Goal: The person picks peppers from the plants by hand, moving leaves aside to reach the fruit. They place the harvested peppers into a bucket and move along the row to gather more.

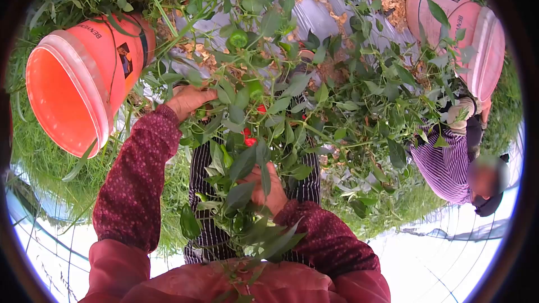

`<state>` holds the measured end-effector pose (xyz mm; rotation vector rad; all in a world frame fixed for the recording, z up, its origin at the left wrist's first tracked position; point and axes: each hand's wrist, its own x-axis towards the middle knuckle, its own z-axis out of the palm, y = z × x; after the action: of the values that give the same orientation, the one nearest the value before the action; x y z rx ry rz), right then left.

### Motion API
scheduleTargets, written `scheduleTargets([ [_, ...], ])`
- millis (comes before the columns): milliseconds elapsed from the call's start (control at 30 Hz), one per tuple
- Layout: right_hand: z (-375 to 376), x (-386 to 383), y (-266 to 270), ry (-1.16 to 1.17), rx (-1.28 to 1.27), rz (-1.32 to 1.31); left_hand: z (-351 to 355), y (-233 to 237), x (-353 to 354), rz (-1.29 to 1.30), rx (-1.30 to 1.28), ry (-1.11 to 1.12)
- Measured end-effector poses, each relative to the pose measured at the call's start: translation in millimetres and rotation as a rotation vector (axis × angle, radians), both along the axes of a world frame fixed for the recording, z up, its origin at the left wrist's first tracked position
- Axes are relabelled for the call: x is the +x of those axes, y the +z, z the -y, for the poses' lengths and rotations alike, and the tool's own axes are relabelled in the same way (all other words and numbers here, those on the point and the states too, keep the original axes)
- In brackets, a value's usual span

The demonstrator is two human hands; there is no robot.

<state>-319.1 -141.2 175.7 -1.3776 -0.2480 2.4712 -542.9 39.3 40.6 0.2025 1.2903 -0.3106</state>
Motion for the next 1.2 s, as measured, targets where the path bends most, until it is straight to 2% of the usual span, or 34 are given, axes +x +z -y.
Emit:
scheduleTargets([
  [33,0.0,0.8,1.3,0.205,0.148,0.094,8.8,-2.3,1.4,0.001,-0.005,-0.001],
  [100,0.0,-1.0,-0.7,0.269,0.184,0.114,25.9,-5.0,2.2,-0.13,0.265,0.102],
  [133,0.1,-2.3,-2.8,0.291,0.197,0.12,32.4,-6.5,1.6,-0.13,0.266,0.102],
  [200,-0.2,-7.4,-10.1,-1.072,-0.618,-0.775,35.5,-2.6,3.8,-0.147,0.579,0.126],
  [233,0.1,-7.0,-10.9,-1.075,-0.613,-0.769,36.4,-0.7,3.6,-0.14,0.579,0.127],
  [300,-4.4,-6.4,-9.7,-1.08,-0.695,-0.768,19.2,21.4,6.1,-0.169,0.53,0.412],
  [333,-2.9,-6.7,-10.7,-1.079,-0.691,-0.764,9.4,36.1,6.1,-0.226,0.512,0.38],
  [367,0.8,-6.9,-14.2,-1.019,-0.579,-0.753,2.4,49.7,2.9,-0.224,0.514,0.384],
  [433,-8.5,-4.3,-9.0,-0.958,-0.466,-0.74,-4.8,76.4,-9.1,-0.259,0.46,0.474],
  [467,-27.6,-1.4,3.7,-0.255,-0.12,-0.334,-6.3,92.4,-12.9,-0.258,0.461,0.474],
  [533,-11.3,-1.6,-3.7,0.439,0.224,0.086,-4.7,127.6,-19.2,-0.317,0.607,0.155],
  [567,36.2,-4.2,-31.8,-0.224,-0.253,-0.276,0.9,145.6,-20.8,-0.284,0.587,0.138],
  [600,62.3,-6.2,-47.5,-0.896,-0.727,-0.624,15.5,154.8,-28.2,-0.25,0.708,0.026],
  [633,39.8,-5.8,-36.0,-0.893,-0.725,-0.628,26.1,169.5,-27.6,-0.208,0.63,0.104],
  [667,-5.7,-4.0,-11.7,-0.33,-0.398,-0.295,36.9,181.9,-27.1,-0.164,0.551,0.182],
  [700,-13.2,-1.4,-6.7,-0.06,-0.22,-0.125,46.5,190.1,-29.8,-0.166,0.55,0.182],
  [733,-20.6,1.3,-1.8,0.224,-0.062,0.04,55.6,195.4,-32.5,-0.069,0.763,-0.012],
  [767,-4.7,5.5,-13.0,0.325,0.187,0.037,61.7,199.6,-33.6,0.031,0.973,-0.21],
  [800,-2.9,5.7,-15.8,0.378,0.31,0.032,62.4,206.6,-31.7,0.03,0.974,-0.208],
  [833,-0.3,6.2,-18.7,0.424,0.433,0.033,61.2,216.9,-27.8,-0.003,0.938,-0.267],
  [867,-9.7,3.6,-17.1,0.426,0.201,-0.048,62.3,225.1,-23.3,-0.038,0.899,-0.327],
  [933,-22.3,-3.2,-4.9,0.425,-0.023,-0.136,68.0,230.5,-6.1,0.022,0.963,-0.377],
  [967,-23.0,-7.6,7.1,-0.11,-0.237,-0.323,71.9,231.2,1.1,0.086,1.031,-0.428],
  [1000,-21.2,-10.6,10.5,-0.383,-0.352,-0.4,84.0,230.5,7.0,0.093,0.942,-0.313],
  [1033,-19.3,-13.7,13.6,-0.654,-0.46,-0.496,91.5,226.3,9.1,0.09,0.937,-0.314],
  [1100,-12.4,-16.2,10.7,-0.41,-0.32,-0.352,89.9,216.1,16.1,-0.121,0.863,-0.11],
  [1133,-9.8,-18.8,7.9,-0.286,-0.249,-0.283,96.4,213.1,14.1,-0.05,0.665,0.121],
  [1167,-6.9,-22.4,5.2,-0.164,-0.178,-0.217,107.6,207.2,17.4,-0.054,0.661,0.12],
  [1200,-8.7,-27.2,3.3,-0.045,-0.105,-0.15,116.4,200.0,24.8,-0.086,0.567,0.336],
])
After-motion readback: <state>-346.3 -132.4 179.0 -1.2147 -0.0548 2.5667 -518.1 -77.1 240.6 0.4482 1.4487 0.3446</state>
